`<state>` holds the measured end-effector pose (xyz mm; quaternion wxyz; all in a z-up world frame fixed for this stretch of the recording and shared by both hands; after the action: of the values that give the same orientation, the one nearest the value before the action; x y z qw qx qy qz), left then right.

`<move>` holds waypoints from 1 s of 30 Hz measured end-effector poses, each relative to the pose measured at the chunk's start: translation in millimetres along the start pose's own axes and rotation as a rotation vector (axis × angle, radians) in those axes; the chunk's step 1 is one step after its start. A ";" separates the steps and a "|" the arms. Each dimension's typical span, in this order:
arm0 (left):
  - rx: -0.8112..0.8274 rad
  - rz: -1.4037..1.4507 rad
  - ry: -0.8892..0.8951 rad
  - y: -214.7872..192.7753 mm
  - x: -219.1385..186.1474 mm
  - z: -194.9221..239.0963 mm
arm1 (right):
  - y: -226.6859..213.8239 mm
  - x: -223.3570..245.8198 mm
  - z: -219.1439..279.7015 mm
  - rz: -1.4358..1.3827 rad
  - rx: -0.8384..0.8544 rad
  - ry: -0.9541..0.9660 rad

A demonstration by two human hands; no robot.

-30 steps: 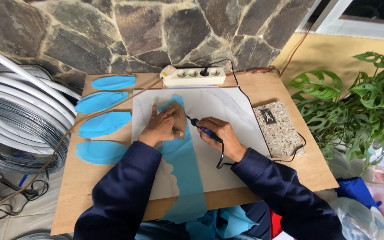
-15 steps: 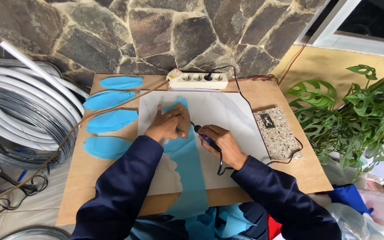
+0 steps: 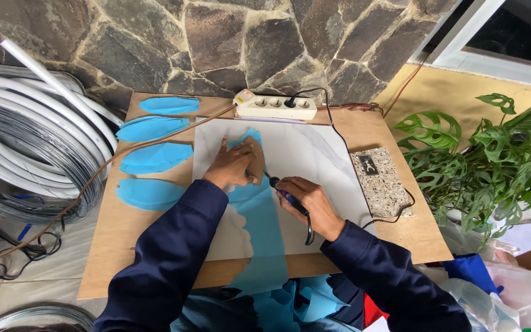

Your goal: Using a heat tool to cut out petal-shaped pieces from blue fabric by tracing a cardboard template on a workbench.

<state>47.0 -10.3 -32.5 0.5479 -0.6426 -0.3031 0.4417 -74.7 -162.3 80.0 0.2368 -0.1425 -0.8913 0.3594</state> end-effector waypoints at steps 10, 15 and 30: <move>0.009 0.003 0.024 -2.9 -2.3 2.4 | -3.8 18.8 -1.6 0.012 0.018 -0.015; 0.017 -0.010 0.005 7.3 3.6 -4.1 | -3.6 26.8 -1.4 0.023 0.011 -0.027; 0.020 0.010 0.040 3.1 1.2 -2.0 | -8.4 42.4 -2.1 -0.011 -0.004 0.011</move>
<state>49.1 -10.8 -35.8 0.5578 -0.6473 -0.2845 0.4347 -110.3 -149.0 100.8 0.2436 -0.1399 -0.8914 0.3556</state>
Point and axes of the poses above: each hand's wrist, its own z-axis away from the middle knuckle, its own y-axis out of the palm, x = y × z, the point moved 4 cm from there along -z, towards the middle knuckle, and after that the axes turned 6 degrees about -x, right-handed, at the moved point
